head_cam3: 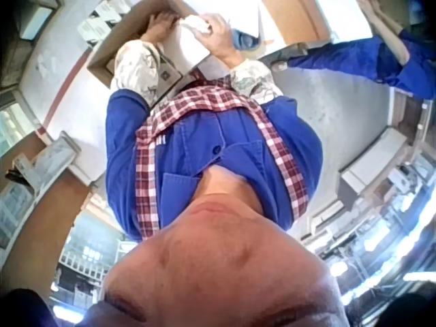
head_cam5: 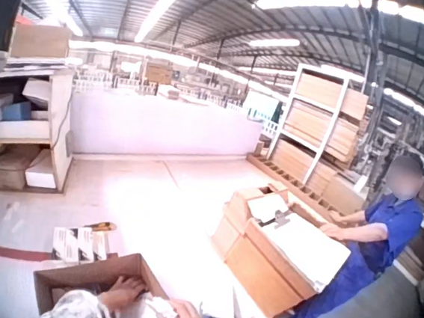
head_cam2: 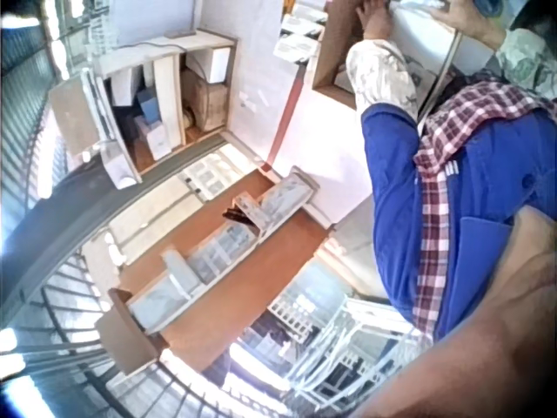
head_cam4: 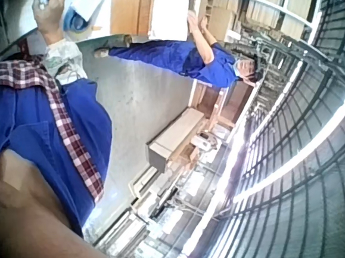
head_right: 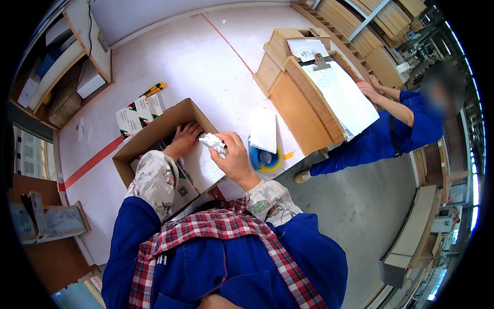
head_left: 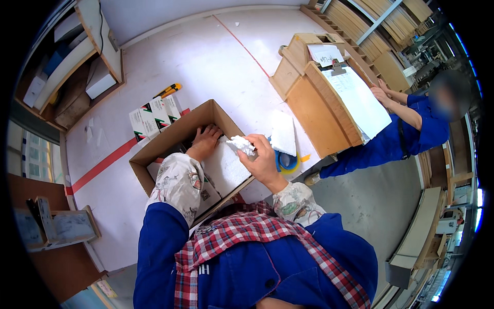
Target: The person seals a cardboard box with a handheld tape dispenser, then opens the box and places several white foam sheets inside to cushion the contents. The box remains open at the end of the clip.
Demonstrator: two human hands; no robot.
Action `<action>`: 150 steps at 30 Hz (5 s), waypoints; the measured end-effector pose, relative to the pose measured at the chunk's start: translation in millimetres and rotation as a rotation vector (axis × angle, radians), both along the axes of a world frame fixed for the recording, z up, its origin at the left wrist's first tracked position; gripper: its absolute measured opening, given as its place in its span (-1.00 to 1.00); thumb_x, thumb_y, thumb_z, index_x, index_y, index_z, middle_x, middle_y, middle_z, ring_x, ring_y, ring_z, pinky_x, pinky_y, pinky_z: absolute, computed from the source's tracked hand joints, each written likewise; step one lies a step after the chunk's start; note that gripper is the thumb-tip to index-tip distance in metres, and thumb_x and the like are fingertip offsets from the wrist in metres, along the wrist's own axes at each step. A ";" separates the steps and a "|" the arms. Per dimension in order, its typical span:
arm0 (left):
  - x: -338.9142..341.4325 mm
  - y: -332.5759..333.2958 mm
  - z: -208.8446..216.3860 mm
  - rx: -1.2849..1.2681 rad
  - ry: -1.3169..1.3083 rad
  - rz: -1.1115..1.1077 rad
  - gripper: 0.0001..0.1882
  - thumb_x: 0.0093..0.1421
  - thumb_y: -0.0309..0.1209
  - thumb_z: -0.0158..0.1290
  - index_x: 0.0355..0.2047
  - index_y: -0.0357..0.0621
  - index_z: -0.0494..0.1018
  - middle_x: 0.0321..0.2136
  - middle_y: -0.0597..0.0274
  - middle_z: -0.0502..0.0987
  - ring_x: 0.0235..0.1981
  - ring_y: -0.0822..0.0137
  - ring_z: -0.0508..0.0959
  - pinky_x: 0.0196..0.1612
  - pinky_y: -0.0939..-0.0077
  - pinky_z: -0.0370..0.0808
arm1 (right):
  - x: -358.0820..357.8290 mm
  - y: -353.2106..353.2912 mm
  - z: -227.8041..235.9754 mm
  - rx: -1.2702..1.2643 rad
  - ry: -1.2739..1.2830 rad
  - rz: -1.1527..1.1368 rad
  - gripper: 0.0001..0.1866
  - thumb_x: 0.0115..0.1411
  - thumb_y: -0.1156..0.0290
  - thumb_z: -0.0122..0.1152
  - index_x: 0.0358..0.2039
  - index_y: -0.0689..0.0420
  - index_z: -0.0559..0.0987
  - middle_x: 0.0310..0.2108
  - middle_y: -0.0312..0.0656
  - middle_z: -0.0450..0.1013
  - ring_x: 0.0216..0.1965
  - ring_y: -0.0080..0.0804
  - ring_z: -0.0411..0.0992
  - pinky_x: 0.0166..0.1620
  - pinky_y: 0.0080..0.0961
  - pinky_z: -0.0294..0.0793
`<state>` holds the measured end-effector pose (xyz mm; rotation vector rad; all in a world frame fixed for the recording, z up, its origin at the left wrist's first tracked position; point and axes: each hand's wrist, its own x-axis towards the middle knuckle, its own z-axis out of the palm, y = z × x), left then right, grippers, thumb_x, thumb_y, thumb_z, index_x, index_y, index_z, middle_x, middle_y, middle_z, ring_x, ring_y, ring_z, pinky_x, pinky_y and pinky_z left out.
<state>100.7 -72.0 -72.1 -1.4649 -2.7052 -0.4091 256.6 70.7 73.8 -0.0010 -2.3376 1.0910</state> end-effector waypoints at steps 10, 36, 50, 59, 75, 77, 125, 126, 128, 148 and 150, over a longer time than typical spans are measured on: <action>9.2 5.9 -4.0 -0.216 0.068 0.046 -0.57 0.07 -0.37 -0.20 -0.02 -0.13 0.31 0.00 0.17 0.26 0.09 0.17 0.16 0.11 -0.04 -0.01 | -64.0 -28.6 9.9 0.240 -0.118 -0.065 -0.65 -0.09 0.43 0.18 -0.27 0.27 0.35 -0.35 0.02 0.37 -0.34 -0.07 0.41 -0.28 -0.30 0.42; 15.5 33.2 -55.2 -0.493 0.319 0.225 -0.50 0.15 -0.15 -0.29 0.08 0.00 0.20 0.08 0.26 0.22 0.14 0.18 0.08 0.12 -0.05 -0.16 | -131.0 -47.2 -104.2 0.653 -0.532 -0.091 -0.80 0.12 0.39 -0.04 -0.28 0.19 0.27 -0.32 0.02 0.32 -0.44 -0.04 0.47 -0.41 -0.24 0.48; 29.1 30.8 -34.4 -0.109 0.105 0.369 -0.41 0.07 -0.24 -0.17 0.11 -0.21 0.11 0.04 -0.07 0.19 0.11 -0.03 0.15 0.06 -0.16 0.07 | -140.9 -37.9 -117.2 0.886 -0.568 -0.053 -0.76 0.09 0.35 -0.02 -0.43 0.26 0.53 -0.38 0.00 0.44 -0.43 -0.11 0.48 -0.39 -0.30 0.50; 31.9 18.6 -41.6 0.185 0.047 0.457 -0.63 0.05 -0.43 -0.18 -0.16 -0.40 0.36 -0.07 -0.23 0.30 0.04 -0.05 0.27 0.05 0.03 0.20 | -132.6 -37.5 -103.1 0.700 -0.557 -0.011 -0.82 0.07 0.45 -0.03 -0.34 0.27 0.44 -0.40 0.08 0.44 -0.38 -0.03 0.47 -0.35 -0.25 0.48; 113.8 14.8 3.8 -0.200 -0.077 0.312 -0.22 0.01 0.14 -0.14 0.14 -0.10 0.13 0.20 -0.08 -0.08 0.22 -0.06 -0.14 0.14 -0.18 -0.20 | -136.2 -23.4 -132.5 0.816 -0.585 0.043 -0.81 -0.04 0.53 0.04 -0.38 0.30 0.48 -0.40 0.09 0.43 -0.39 0.00 0.47 -0.37 -0.26 0.49; 114.9 15.2 5.3 -0.260 -0.050 0.313 -0.22 0.00 0.16 -0.16 0.14 -0.06 0.14 0.20 -0.06 -0.08 0.23 -0.07 -0.15 0.14 -0.18 -0.22 | -136.5 -25.6 -136.1 0.785 -0.553 0.034 -0.83 0.01 0.53 0.00 -0.41 0.34 0.49 -0.35 0.09 0.42 -0.38 -0.03 0.48 -0.37 -0.31 0.50; 117.0 11.6 3.3 -0.001 -0.013 0.058 -0.04 -0.06 0.33 -0.21 0.10 -0.27 0.14 0.16 -0.30 -0.11 0.20 -0.18 -0.11 0.11 -0.24 -0.22 | 18.4 195.9 -175.3 -0.489 -0.542 -0.543 -0.35 -0.31 0.20 0.44 -0.31 0.45 0.42 -0.36 0.08 0.46 -0.35 -0.23 0.47 -0.28 -0.48 0.42; 116.8 9.8 3.7 0.002 -0.013 0.057 -0.04 -0.06 0.33 -0.22 0.10 -0.27 0.15 0.16 -0.30 -0.10 0.20 -0.18 -0.11 0.11 -0.23 -0.21 | 16.9 195.6 -177.0 -0.543 -0.531 -0.523 -0.43 -0.26 0.27 0.41 -0.31 0.43 0.43 -0.35 0.03 0.47 -0.36 -0.27 0.47 -0.28 -0.50 0.42; 117.5 5.3 14.6 -0.001 -0.025 0.056 -0.06 -0.04 0.30 -0.19 0.10 -0.28 0.14 0.16 -0.31 -0.11 0.20 -0.18 -0.10 0.13 -0.20 -0.20 | 14.5 190.8 -162.5 -0.625 -0.468 -0.469 -0.55 -0.17 0.39 0.35 -0.30 0.39 0.45 -0.34 -0.05 0.47 -0.37 -0.35 0.46 -0.30 -0.54 0.42; 110.7 -49.0 131.5 1.411 -1.669 0.349 -0.31 0.19 0.04 -0.21 0.14 -0.22 0.01 0.09 0.10 0.21 0.08 0.17 0.25 0.13 0.32 0.17 | -17.0 -6.0 -7.4 -0.873 -0.635 0.457 -0.71 0.04 0.44 0.17 -0.24 0.31 0.43 -0.39 -0.20 0.47 -0.39 -0.56 0.42 -0.30 -0.63 0.43; 112.5 -54.1 135.9 1.427 -1.651 0.388 -0.31 0.19 0.07 -0.26 0.14 -0.20 0.04 0.08 0.08 0.22 0.06 0.14 0.28 0.12 0.28 0.19 | -24.7 -8.3 -27.8 -0.797 -0.645 0.477 -0.79 0.04 0.44 0.17 -0.30 0.23 0.47 -0.45 -0.28 0.45 -0.46 -0.61 0.38 -0.46 -0.66 0.37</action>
